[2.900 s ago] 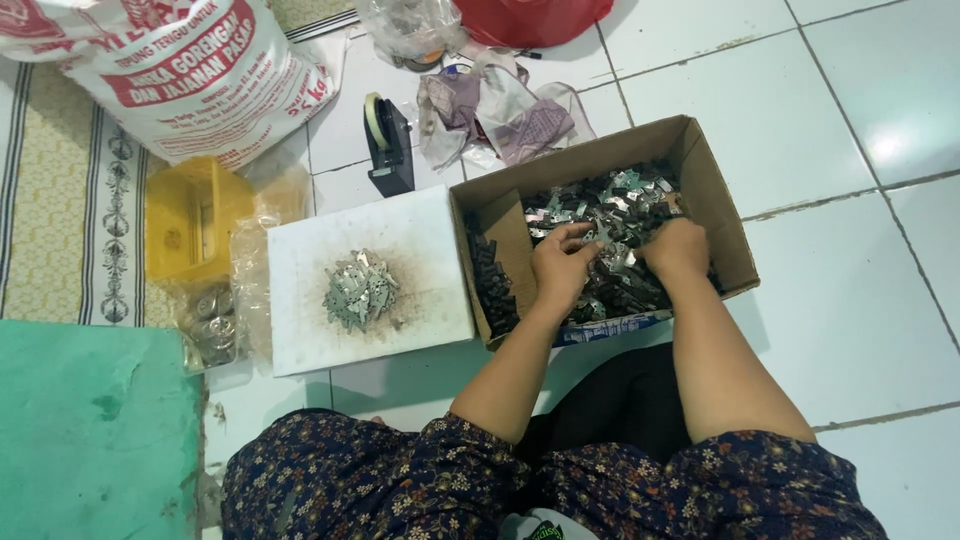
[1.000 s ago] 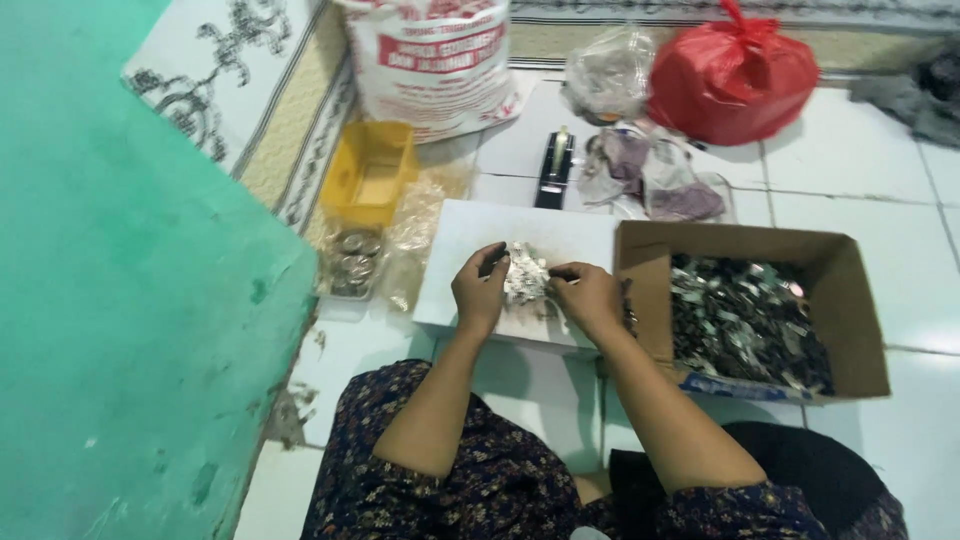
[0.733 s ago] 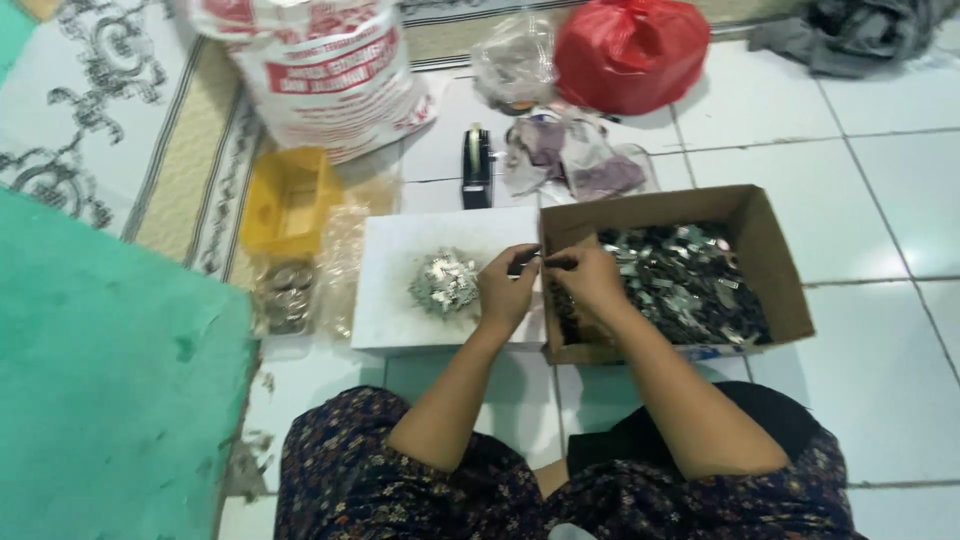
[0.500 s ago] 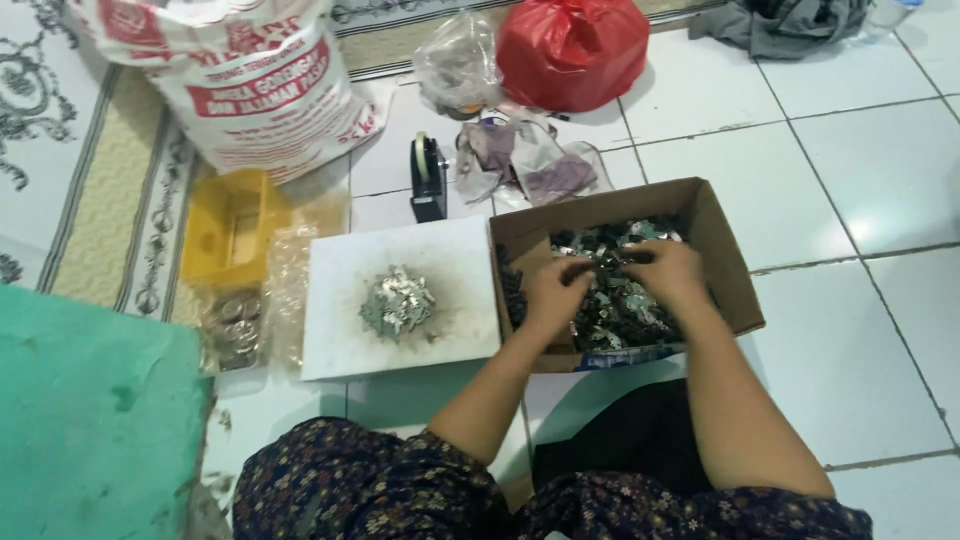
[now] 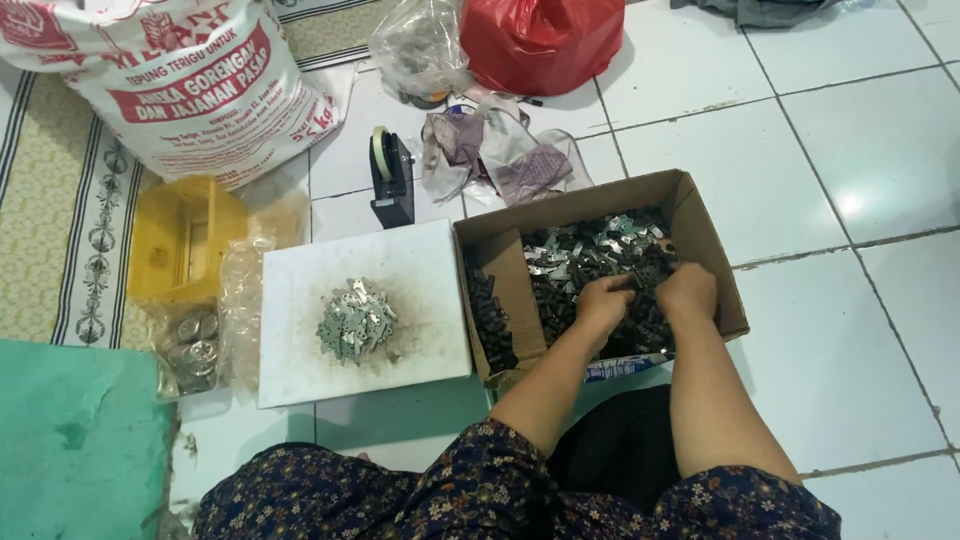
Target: The person sits on the floor and sorts small metal pieces from a cardboard box onto a white board. They pick up pieces, separate them, and place them on the board, occasionally gathering them into a small pile.
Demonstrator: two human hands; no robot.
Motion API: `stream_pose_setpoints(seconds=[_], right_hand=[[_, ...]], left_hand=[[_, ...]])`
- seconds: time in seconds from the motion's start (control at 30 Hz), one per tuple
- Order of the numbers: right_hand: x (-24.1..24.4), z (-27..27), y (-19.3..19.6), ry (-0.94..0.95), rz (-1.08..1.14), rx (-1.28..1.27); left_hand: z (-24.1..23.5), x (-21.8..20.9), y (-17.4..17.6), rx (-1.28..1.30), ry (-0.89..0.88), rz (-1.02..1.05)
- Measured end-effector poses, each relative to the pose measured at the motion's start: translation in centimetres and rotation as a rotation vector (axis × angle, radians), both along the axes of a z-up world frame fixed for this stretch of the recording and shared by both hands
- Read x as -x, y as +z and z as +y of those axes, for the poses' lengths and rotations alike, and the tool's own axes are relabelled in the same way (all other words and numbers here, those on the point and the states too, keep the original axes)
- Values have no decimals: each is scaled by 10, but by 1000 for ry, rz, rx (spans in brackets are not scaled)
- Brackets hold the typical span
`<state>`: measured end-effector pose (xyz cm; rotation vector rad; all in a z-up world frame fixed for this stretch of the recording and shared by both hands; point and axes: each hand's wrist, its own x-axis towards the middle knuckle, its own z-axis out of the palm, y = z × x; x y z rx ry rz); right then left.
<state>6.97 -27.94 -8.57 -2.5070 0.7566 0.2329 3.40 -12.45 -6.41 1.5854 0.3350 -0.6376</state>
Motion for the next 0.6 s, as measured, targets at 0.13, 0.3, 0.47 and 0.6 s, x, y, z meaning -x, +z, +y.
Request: stream_pose_setpoints(seconds=[0.13,0.3,0.47,0.6], right_hand=[[14,24,39,25,9,0],[19,37,60,162,101,81],[20,41,75,211,37,74],[16,30,40,266,-1,-5]], left_hand=[[3,1,-14,-19,21,-45],[4,-3,-32,-7,66,-120],[8,0,-14,-155,-155,-205],[4,-3,-24,-302,-392,-311]])
